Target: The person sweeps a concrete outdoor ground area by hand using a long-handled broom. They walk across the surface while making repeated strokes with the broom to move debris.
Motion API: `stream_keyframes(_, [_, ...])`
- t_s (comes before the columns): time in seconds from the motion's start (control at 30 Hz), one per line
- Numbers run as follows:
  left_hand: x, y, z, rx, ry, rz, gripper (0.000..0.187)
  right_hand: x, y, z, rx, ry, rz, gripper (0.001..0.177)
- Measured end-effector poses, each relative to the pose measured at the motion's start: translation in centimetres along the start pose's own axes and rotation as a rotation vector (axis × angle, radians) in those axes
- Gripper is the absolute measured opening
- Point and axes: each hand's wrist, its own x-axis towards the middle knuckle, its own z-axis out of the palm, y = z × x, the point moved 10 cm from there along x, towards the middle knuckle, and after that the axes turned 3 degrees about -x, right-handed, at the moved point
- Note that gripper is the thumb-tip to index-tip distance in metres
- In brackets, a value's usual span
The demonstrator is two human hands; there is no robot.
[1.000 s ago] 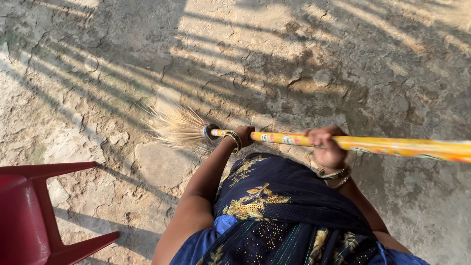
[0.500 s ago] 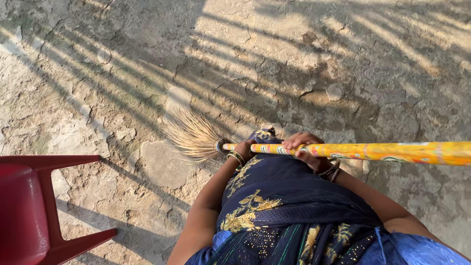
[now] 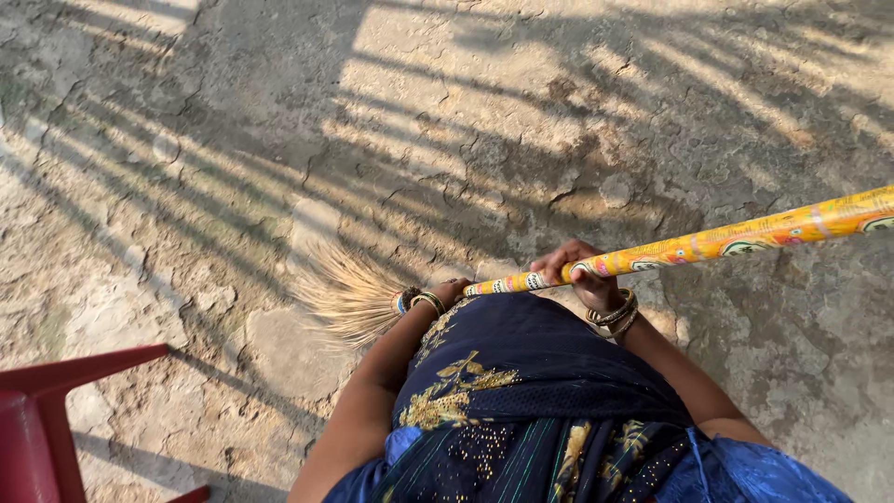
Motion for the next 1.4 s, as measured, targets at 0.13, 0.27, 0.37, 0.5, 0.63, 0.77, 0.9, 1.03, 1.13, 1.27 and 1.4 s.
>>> stream_keyframes(0.13, [6.2, 1.5, -0.8, 0.153, -0.240, -0.028, 0.035, 1.1, -3.2, -4.7, 0.209, 0.053, -0.076, 0.030])
stream_keyframes(0.27, [10.6, 6.4, -5.8, 0.421, -0.478, 0.066, 0.032, 3.5, -10.9, -8.6, 0.140, 0.047, -0.203, 0.038])
stream_keyframes(0.37, [14.7, 11.6, -12.0, 0.494, -0.393, 0.094, 0.035, 5.4, -15.8, -11.2, 0.058, 0.056, -0.315, 0.041])
stream_keyframes(0.5, [21.3, 10.2, -15.1, 0.434, -0.235, -0.130, 0.027, 7.3, -16.8, -13.6, -0.012, 0.133, -0.423, 0.037])
stream_keyframes(0.63, [26.0, 4.8, -13.7, 0.424, 0.026, -0.023, 0.027, 8.3, -10.7, -13.7, -0.194, 0.161, -0.351, 0.040])
stream_keyframes(0.77, [25.6, -1.5, -10.8, 0.406, -0.250, -0.215, 0.028, 8.4, -3.7, -14.1, -0.222, 0.112, -0.185, 0.040])
stream_keyframes(0.9, [23.1, -2.6, -10.8, 0.457, -0.458, -0.246, 0.029, 8.8, -0.1, -18.6, -0.087, 0.160, -0.091, 0.038])
stream_keyframes(1.03, [22.4, -0.4, -15.1, 0.569, -0.540, -0.158, 0.031, 10.5, 1.6, -23.2, 0.237, 0.218, -0.048, 0.041])
stream_keyframes(1.13, [22.7, -0.1, -19.4, 0.614, -0.598, -0.199, 0.032, 12.9, 2.4, -25.4, 0.429, 0.380, 0.017, 0.042])
stream_keyframes(1.27, [23.9, -2.0, -24.8, 0.575, -0.617, -0.199, 0.033, 16.4, 3.2, -25.4, 0.493, 0.505, 0.039, 0.038])
stream_keyframes(1.4, [26.5, -9.7, -28.2, 0.533, -0.395, -0.256, 0.032, 24.0, 4.8, -22.6, 0.388, 0.335, -0.025, 0.025])
